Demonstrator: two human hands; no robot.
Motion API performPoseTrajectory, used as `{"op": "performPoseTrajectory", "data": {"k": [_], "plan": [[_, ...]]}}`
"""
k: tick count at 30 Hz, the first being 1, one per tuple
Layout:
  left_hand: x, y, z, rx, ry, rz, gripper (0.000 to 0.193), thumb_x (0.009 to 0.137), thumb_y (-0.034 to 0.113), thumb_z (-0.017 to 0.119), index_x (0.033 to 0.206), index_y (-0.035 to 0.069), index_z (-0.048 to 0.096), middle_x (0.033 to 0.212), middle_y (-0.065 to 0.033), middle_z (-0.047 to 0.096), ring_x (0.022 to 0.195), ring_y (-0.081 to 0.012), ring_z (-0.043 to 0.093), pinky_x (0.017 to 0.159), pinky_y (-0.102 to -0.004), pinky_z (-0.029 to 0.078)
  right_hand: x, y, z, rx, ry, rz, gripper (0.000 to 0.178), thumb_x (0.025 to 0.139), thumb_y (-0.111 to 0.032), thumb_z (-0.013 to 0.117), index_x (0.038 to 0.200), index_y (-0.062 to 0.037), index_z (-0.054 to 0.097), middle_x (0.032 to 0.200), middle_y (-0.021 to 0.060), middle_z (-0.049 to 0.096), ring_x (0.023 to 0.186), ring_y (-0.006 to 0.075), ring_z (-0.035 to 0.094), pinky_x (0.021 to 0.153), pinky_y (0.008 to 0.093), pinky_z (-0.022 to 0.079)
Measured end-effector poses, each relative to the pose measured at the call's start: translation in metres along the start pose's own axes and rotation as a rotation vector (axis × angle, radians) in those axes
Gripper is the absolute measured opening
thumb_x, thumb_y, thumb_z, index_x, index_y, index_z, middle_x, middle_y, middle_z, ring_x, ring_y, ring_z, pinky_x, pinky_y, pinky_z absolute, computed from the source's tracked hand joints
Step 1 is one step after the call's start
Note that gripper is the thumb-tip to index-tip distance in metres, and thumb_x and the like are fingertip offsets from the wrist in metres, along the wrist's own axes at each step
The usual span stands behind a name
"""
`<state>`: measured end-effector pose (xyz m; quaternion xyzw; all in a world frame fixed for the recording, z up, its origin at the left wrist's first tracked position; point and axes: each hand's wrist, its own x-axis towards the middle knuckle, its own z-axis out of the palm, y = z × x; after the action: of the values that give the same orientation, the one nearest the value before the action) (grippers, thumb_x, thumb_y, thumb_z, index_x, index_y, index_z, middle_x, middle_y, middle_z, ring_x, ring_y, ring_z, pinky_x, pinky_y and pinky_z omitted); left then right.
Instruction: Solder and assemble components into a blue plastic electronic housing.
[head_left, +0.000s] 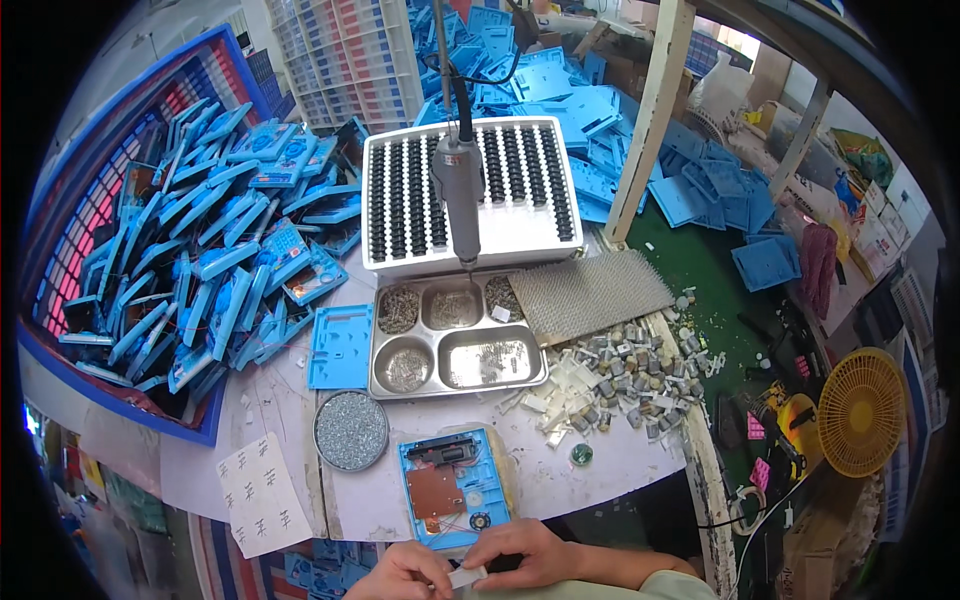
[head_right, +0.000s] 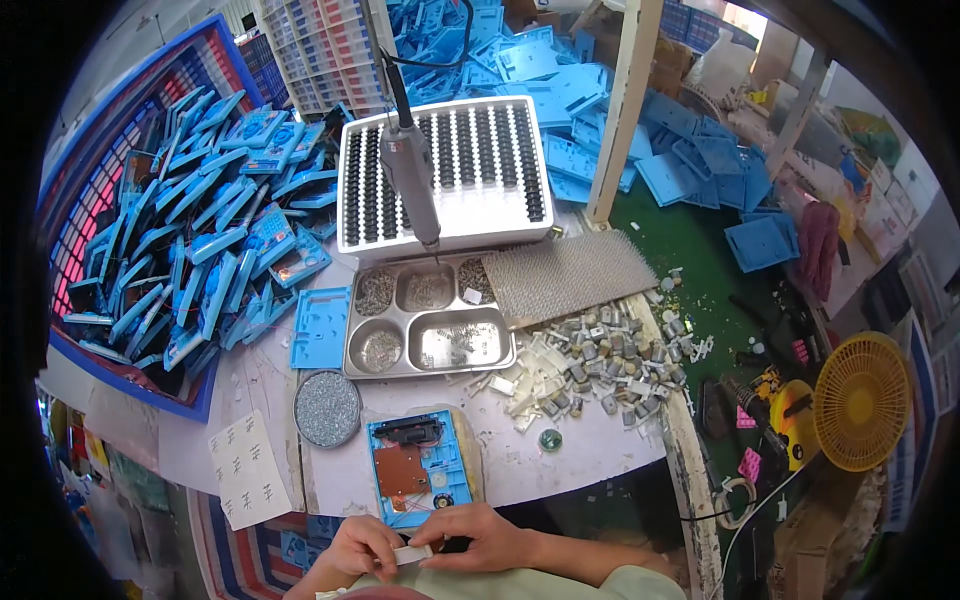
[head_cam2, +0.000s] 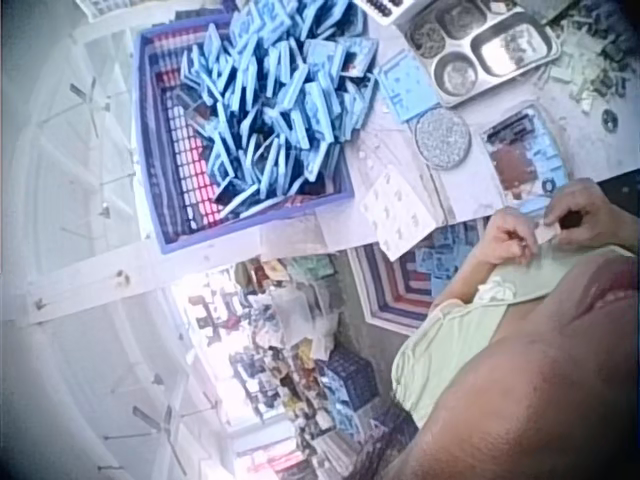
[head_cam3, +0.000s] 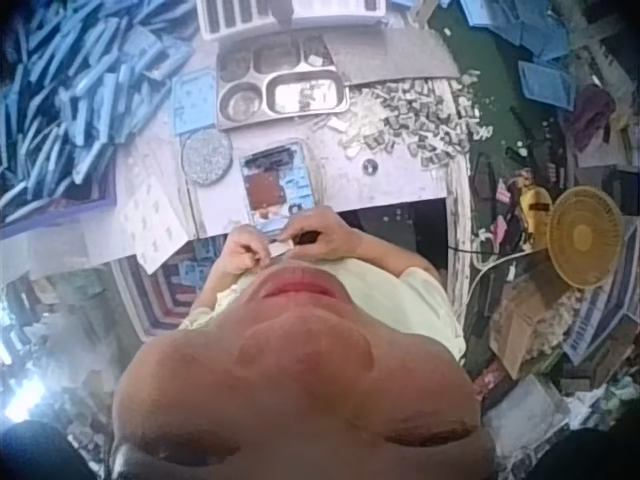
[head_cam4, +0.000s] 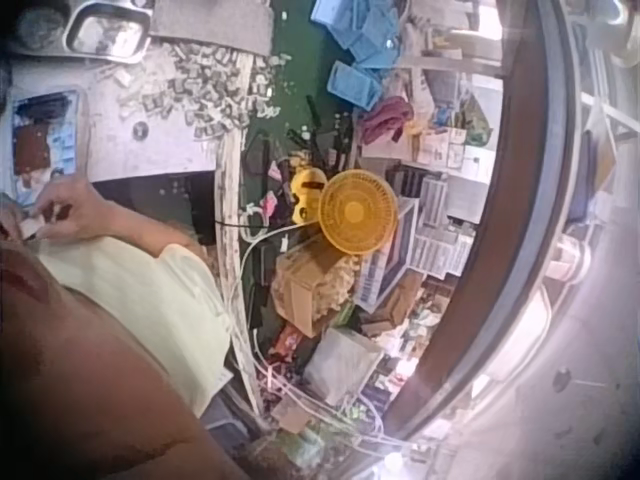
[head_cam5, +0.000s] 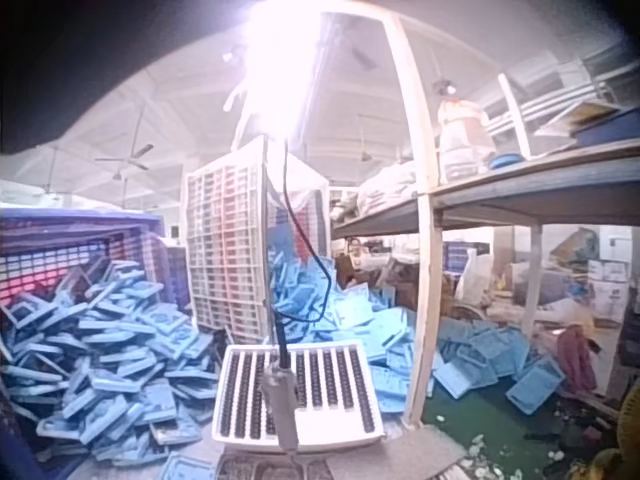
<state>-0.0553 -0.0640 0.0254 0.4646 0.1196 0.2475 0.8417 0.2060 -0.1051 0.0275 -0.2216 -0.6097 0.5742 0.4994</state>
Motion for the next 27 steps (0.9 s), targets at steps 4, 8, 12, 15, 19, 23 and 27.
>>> {"op": "performPoseTrajectory", "data": {"k": [4,8,12,15,19,23,27], "plan": [[-0.004,0.006,0.006,-0.031,0.039,0.024,0.036,0.087,0.03,0.08,0.089,-0.005,0.075,0.079,-0.0165,0.072,0.067,-0.0263,0.066,0.058,-0.0343,0.047,-0.004,0.012,0.007,0.082,-0.008,0.027,0.03,0.088,-0.006,0.08,0.116,0.0005,0.072,0.106,0.0112,0.073,0.084,0.017,0.068,0.074,0.0298,0.056],[0.001,0.018,0.011,-0.035,-0.005,-0.102,0.049,0.083,0.044,0.082,0.104,0.002,0.071,0.089,-0.0103,0.073,0.073,-0.0152,0.064,0.063,-0.0252,0.046,-0.005,0.016,0.013,0.107,0.001,0.019,0.029,0.089,-0.006,0.079,0.116,0.0001,0.072,0.106,0.0113,0.074,0.085,0.0177,0.068,0.075,0.0311,0.055],[0.007,0.037,0.057,-0.206,0.372,-0.193,0.042,0.08,0.042,0.085,0.085,0.002,0.074,0.077,-0.0072,0.07,0.063,-0.0154,0.062,0.056,-0.0288,0.045,0.0,0.003,0.018,0.06,0.066,0.011,0.028,0.086,-0.014,0.084,0.11,-0.0015,0.075,0.094,0.011,0.073,0.076,0.0194,0.067,0.067,0.0322,0.052],[0.006,0.026,0.038,-0.142,0.122,-0.153,0.042,0.08,0.041,0.087,0.087,0.002,0.073,0.077,-0.0065,0.069,0.064,-0.0153,0.062,0.057,-0.0286,0.045,0.007,-0.004,0.017,0.025,0.041,-0.013,0.029,0.087,-0.021,0.084,0.106,-0.0011,0.075,0.088,0.0126,0.073,0.071,0.0219,0.068,0.062,0.0334,0.052],[0.007,0.019,0.014,-0.03,-0.089,-0.14,0.048,0.08,0.044,0.087,0.095,0.0,0.073,0.085,-0.0089,0.071,0.075,-0.0162,0.065,0.066,-0.0264,0.048,0.006,-0.004,0.018,0.084,0.009,-0.029,0.027,0.09,-0.017,0.081,0.107,0.0015,0.072,0.09,0.0138,0.072,0.076,0.0238,0.069,0.067,0.0349,0.054],[0.0,0.001,-0.004,-0.026,-0.164,-0.012,0.039,0.082,0.034,0.085,0.092,-0.003,0.075,0.086,-0.0149,0.074,0.075,-0.0251,0.068,0.065,-0.0327,0.049,0.0,0.009,0.02,0.03,-0.051,-0.092,0.032,0.085,-0.006,0.082,0.115,-0.002,0.072,0.104,0.0137,0.073,0.088,0.0262,0.07,0.076,0.0353,0.056],[0.026,0.0,-0.008,-0.067,-0.371,0.198,0.028,0.087,0.021,0.081,0.097,-0.003,0.072,0.088,-0.0116,0.073,0.07,-0.0241,0.069,0.06,-0.0336,0.052,0.015,-0.001,0.003,-0.085,-0.096,-0.064,0.03,0.082,-0.009,0.085,0.111,-0.0063,0.075,0.106,0.0122,0.073,0.094,0.0292,0.071,0.079,0.039,0.056]]}}
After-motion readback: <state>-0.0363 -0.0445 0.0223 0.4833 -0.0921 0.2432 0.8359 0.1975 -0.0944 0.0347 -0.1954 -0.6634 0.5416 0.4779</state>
